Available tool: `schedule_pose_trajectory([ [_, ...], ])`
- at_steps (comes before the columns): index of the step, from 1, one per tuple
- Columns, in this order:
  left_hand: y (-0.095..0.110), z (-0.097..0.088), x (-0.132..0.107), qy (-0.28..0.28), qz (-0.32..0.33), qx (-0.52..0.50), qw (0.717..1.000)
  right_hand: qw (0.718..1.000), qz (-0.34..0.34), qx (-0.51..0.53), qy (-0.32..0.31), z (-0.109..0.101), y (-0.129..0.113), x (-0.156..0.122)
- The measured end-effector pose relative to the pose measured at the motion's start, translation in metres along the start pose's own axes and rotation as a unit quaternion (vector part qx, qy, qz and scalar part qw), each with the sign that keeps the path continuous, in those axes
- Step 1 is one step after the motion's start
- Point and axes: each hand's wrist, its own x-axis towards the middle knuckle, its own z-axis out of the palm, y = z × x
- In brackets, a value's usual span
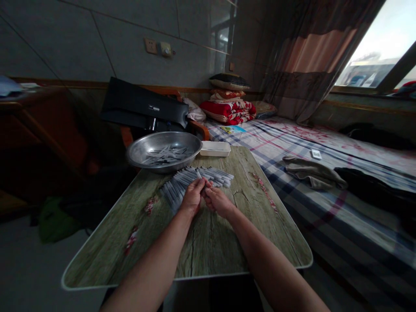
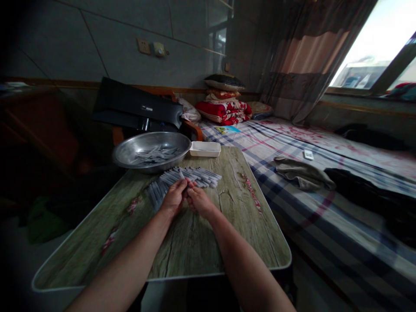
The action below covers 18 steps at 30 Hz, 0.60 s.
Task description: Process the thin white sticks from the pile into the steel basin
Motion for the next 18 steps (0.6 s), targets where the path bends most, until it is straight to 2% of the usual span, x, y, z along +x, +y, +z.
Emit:
schedule_pose_trajectory([
  [6, 0.001, 0.000, -0.001, 0.023, 0.010, -0.002, 1.000, 0.999, -0.034, -0.027, 0.014, 0.002, -0.003, 0.001],
  [9, 0.001, -0.001, -0.001, 0.017, 0.012, 0.004, 1.000, 1.000, -0.006, -0.021, 0.010, -0.001, -0.005, -0.001],
  [14, 0.003, -0.002, -0.002, -0.016, 0.007, 0.012, 1.000, 0.995, 0.084, 0.023, -0.043, -0.009, -0.008, -0.003],
  [18, 0.002, -0.004, 0.000, -0.019, 0.032, 0.050, 0.998, 0.998, 0.058, 0.005, -0.012, -0.009, -0.004, 0.000],
])
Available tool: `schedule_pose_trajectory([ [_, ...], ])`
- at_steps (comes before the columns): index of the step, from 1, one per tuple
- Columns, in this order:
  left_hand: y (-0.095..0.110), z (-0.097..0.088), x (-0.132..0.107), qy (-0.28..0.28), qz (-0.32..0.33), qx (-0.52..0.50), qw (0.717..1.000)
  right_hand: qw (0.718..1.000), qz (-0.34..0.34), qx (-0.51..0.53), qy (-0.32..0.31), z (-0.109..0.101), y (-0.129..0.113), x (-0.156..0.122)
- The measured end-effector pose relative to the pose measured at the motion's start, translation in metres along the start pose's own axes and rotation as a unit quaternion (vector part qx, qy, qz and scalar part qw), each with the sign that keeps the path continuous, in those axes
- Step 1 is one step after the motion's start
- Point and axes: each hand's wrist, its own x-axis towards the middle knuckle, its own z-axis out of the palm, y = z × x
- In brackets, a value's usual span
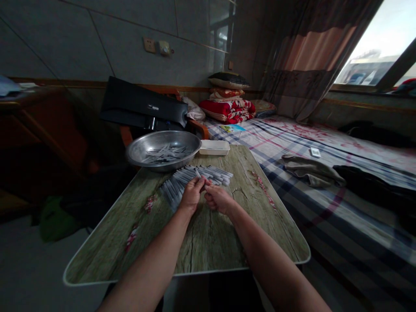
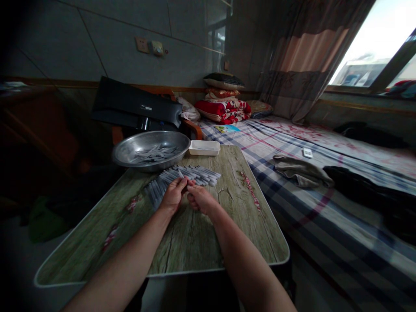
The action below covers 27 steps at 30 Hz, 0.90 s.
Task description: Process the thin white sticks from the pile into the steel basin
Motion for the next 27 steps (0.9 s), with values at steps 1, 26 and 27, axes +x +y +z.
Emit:
schedule_pose_trajectory([
  [1, -0.001, -0.001, 0.001, 0.000, 0.005, 0.016, 1.000, 1.000, -0.016, -0.016, 0.011, 0.000, 0.001, 0.001],
  [26, 0.021, -0.016, -0.005, -0.114, -0.219, -0.122, 0.961, 0.991, -0.056, 0.108, 0.053, -0.020, -0.003, 0.008],
  [27, 0.021, -0.017, -0.005, -0.134, -0.242, -0.125, 0.953, 0.992, -0.047, 0.103, 0.059, -0.019, -0.002, 0.009],
])
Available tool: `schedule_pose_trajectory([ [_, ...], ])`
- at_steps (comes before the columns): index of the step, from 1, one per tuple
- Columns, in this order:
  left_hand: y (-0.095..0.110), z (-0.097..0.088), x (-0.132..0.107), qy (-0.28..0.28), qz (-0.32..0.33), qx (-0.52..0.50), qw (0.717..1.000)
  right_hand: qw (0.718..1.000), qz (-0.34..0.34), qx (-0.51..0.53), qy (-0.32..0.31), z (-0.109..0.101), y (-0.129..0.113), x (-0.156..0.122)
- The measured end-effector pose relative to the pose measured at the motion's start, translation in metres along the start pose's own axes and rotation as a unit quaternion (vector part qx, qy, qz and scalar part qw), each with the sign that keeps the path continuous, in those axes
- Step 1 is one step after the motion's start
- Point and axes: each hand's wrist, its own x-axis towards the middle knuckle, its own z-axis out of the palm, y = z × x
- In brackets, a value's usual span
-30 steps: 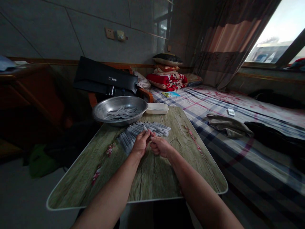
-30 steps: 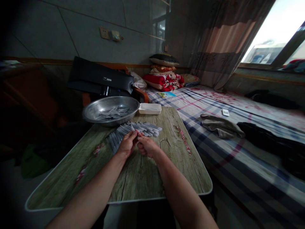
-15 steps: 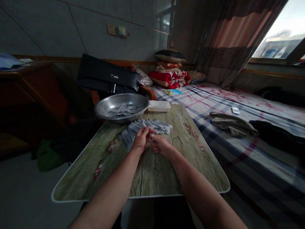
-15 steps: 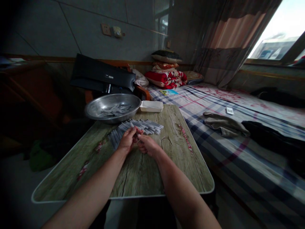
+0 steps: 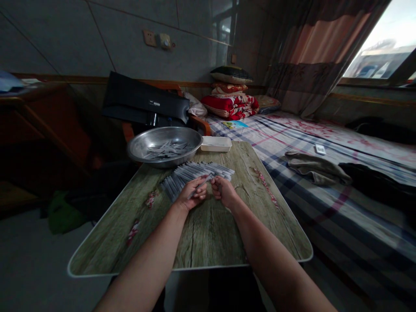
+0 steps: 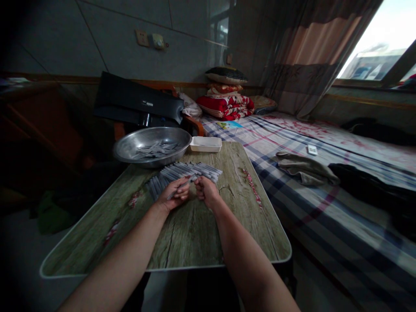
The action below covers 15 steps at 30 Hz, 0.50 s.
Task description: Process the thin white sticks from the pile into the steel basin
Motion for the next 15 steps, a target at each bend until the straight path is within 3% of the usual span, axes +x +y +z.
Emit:
schedule_pose_trajectory([
  [4, 0.003, -0.002, -0.004, -0.060, -0.081, 0.012, 0.995, 0.999, -0.009, -0.034, 0.021, 0.000, 0.005, 0.002],
  [7, 0.004, -0.002, -0.006, -0.072, -0.105, 0.019, 0.992, 0.997, -0.039, -0.064, 0.026, -0.002, 0.006, 0.002],
  [12, 0.000, 0.003, -0.003, -0.014, 0.020, -0.013, 1.000, 0.995, -0.055, -0.069, 0.054, -0.002, 0.005, 0.002],
  [15, -0.007, 0.007, 0.001, 0.024, 0.080, 0.059, 0.995, 0.993, -0.056, -0.063, 0.078, -0.002, 0.006, 0.003],
])
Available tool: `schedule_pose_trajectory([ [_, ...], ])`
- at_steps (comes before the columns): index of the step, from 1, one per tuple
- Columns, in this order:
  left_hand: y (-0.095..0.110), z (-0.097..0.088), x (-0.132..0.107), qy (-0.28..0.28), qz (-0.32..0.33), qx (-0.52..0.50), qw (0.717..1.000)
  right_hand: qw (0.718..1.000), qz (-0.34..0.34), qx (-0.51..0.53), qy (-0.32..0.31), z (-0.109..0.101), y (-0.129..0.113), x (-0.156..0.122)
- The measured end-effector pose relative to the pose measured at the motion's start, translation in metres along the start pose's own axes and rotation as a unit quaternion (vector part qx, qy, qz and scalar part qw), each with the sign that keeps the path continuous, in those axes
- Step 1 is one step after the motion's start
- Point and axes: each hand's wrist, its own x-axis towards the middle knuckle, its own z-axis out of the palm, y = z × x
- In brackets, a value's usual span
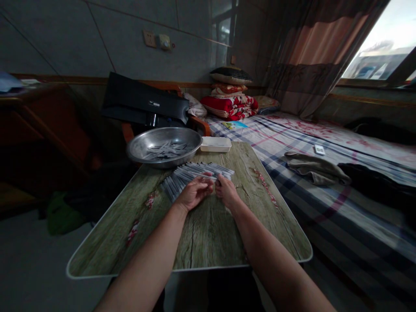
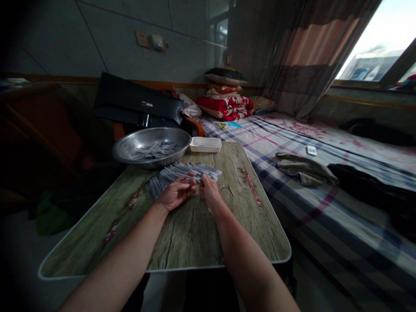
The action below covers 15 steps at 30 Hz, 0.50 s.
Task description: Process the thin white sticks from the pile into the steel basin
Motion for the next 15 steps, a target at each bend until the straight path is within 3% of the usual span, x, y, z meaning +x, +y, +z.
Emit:
schedule_pose_trajectory([
  [5, -0.0114, 0.0049, 0.0068, 0.066, 0.103, 0.139, 0.983, 0.999, -0.026, -0.038, -0.016, 0.0015, 0.0042, 0.0012],
  [15, -0.0112, 0.0037, 0.0099, 0.113, 0.123, 0.111, 0.980, 0.998, -0.028, -0.007, -0.062, 0.0065, -0.0037, -0.0075],
])
